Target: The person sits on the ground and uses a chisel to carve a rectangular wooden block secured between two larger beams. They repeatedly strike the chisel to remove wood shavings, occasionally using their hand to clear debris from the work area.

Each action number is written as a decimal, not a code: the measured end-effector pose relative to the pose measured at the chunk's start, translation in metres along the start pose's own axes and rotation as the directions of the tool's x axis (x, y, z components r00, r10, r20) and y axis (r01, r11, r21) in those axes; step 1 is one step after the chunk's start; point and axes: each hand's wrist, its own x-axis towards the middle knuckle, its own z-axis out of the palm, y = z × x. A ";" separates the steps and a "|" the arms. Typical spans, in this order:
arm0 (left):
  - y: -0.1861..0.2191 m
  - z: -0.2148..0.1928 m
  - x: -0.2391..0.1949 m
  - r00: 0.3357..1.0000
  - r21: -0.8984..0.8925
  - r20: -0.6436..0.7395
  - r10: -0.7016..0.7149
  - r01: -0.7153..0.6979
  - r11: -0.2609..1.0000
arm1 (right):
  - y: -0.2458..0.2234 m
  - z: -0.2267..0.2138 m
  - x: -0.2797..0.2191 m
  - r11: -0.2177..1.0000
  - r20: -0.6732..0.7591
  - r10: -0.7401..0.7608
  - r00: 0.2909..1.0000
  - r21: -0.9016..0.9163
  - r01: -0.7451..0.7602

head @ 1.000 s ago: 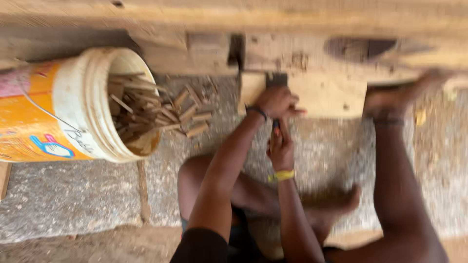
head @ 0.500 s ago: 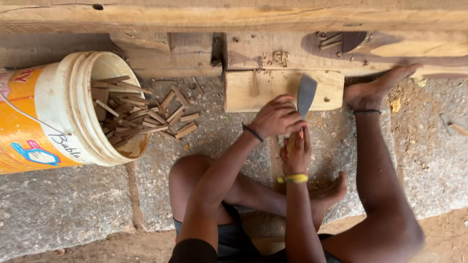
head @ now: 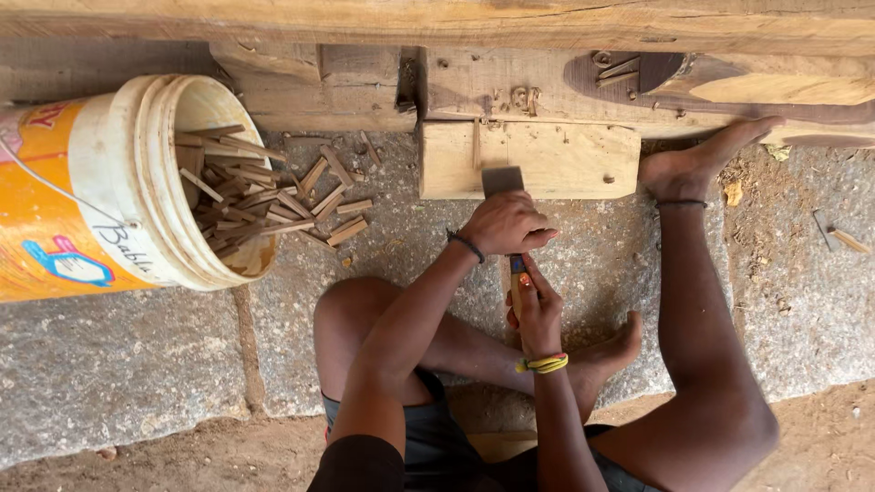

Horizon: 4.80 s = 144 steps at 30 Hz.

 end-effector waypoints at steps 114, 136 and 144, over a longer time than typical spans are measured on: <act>-0.079 -0.056 -0.043 0.886 0.356 -0.269 -0.378 0.456 0.816 | 0.020 0.015 0.072 0.985 -0.108 -0.004 0.994 0.172 0.023; -0.084 -0.060 -0.044 0.807 0.360 -0.362 -0.466 0.582 0.729 | 0.003 -0.002 0.031 0.988 -0.052 -0.018 0.998 0.150 0.025; -0.046 -0.064 -0.024 0.892 0.272 -0.445 -0.081 0.220 0.937 | 0.003 0.000 0.013 0.997 -0.059 -0.063 0.996 0.050 0.066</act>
